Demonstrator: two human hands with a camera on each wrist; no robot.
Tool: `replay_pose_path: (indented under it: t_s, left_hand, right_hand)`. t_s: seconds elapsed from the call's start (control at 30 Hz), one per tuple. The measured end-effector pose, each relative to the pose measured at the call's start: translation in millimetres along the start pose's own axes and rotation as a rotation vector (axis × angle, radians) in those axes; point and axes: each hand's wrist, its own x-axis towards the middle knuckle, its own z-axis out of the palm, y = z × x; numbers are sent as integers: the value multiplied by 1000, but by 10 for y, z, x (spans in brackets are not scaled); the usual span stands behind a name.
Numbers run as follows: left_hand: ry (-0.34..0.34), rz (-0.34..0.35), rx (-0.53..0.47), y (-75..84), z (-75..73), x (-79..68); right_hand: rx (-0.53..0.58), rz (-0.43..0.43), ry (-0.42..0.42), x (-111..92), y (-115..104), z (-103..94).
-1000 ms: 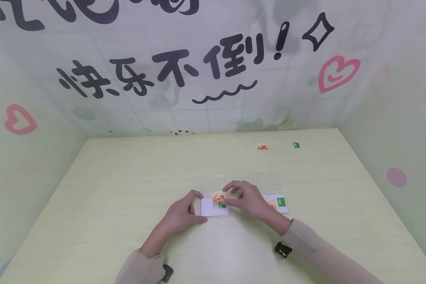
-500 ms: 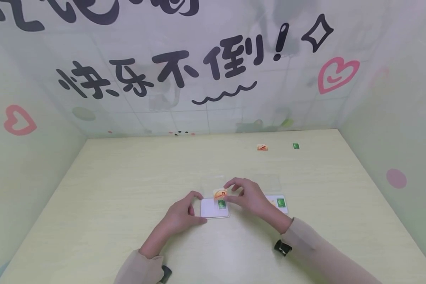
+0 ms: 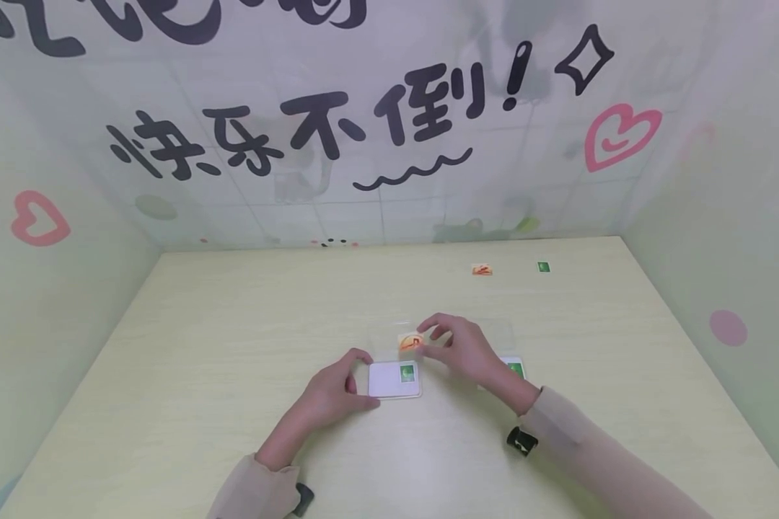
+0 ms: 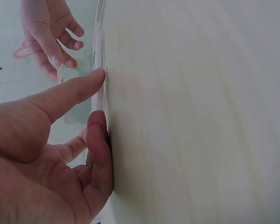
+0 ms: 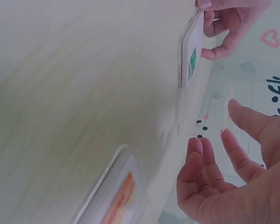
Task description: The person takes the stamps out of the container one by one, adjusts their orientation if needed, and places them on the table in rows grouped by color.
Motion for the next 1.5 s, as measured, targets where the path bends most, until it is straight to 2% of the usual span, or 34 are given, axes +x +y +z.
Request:
replay_pose_path:
  t_s: [0.5,1.5]
  left_hand:
    - [3,-3,14,19,-4,2]
    - [8,4,14,11,-7,-3]
  right_hand:
    - [-26,9,3,140,87,-166]
    - [-72,14,34,313,131,-287]
